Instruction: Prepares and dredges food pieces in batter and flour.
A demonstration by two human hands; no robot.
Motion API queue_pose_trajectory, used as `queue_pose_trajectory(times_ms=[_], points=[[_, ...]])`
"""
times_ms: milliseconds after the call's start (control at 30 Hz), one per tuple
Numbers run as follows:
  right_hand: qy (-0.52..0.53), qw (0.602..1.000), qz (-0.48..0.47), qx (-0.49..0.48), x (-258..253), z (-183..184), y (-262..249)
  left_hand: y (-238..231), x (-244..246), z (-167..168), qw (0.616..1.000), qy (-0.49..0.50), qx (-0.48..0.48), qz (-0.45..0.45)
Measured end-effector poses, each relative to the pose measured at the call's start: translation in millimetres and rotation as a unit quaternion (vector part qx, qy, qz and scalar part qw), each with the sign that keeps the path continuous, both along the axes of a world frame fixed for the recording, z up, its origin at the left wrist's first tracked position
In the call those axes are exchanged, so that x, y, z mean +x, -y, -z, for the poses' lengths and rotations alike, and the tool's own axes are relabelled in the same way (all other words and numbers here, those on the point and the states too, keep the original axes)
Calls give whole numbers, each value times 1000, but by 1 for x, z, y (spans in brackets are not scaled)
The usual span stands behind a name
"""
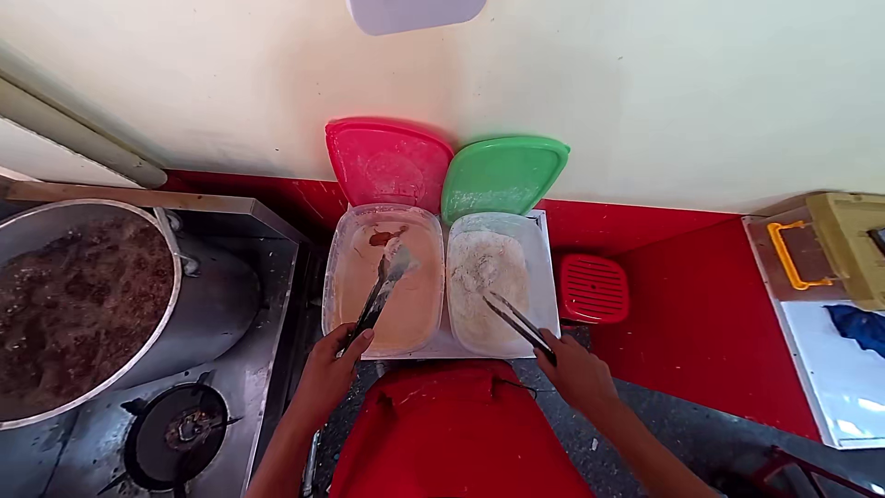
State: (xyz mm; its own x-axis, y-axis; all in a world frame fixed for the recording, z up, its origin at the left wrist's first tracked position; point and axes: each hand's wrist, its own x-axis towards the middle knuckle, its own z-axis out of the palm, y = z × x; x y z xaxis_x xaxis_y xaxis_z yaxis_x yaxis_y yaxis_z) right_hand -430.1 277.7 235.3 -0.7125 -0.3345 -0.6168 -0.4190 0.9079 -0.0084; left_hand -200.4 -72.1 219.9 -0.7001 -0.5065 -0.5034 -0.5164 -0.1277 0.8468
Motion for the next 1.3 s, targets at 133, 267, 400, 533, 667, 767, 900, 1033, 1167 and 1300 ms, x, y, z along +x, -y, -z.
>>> queue_pose_trajectory(times_ms=[133,267,400,533,667,767,900,1033,1167,1300], points=[[19,1000,-18,3,-20,14,69,3,-2,-4,1000,3,-4,5],[11,999,-35,9,-35,39,91,1,4,-5,1000,2,-10,6],[-12,996,-1,-85,-42,34,38,0,11,-6,1000,-7,-24,-12],[-42,988,49,-142,-37,22,-5,2,13,-7,999,-13,-37,-17],[-73,983,38,-165,-29,16,-19,7,3,-22,998,-19,-59,17],[-107,974,45,-197,-35,5,-35,12,-14,-35,992,-17,-90,92],[-151,951,60,-263,-40,-21,-61,3,-49,-52,972,14,-123,198],[-182,933,72,-303,-42,-41,-76,-21,-107,-54,935,80,-137,318],[-191,932,65,-301,-45,-47,-75,-49,-177,-26,858,194,-247,406],[-194,934,43,-297,-49,-55,-61,-53,-195,-33,861,231,-299,341]])
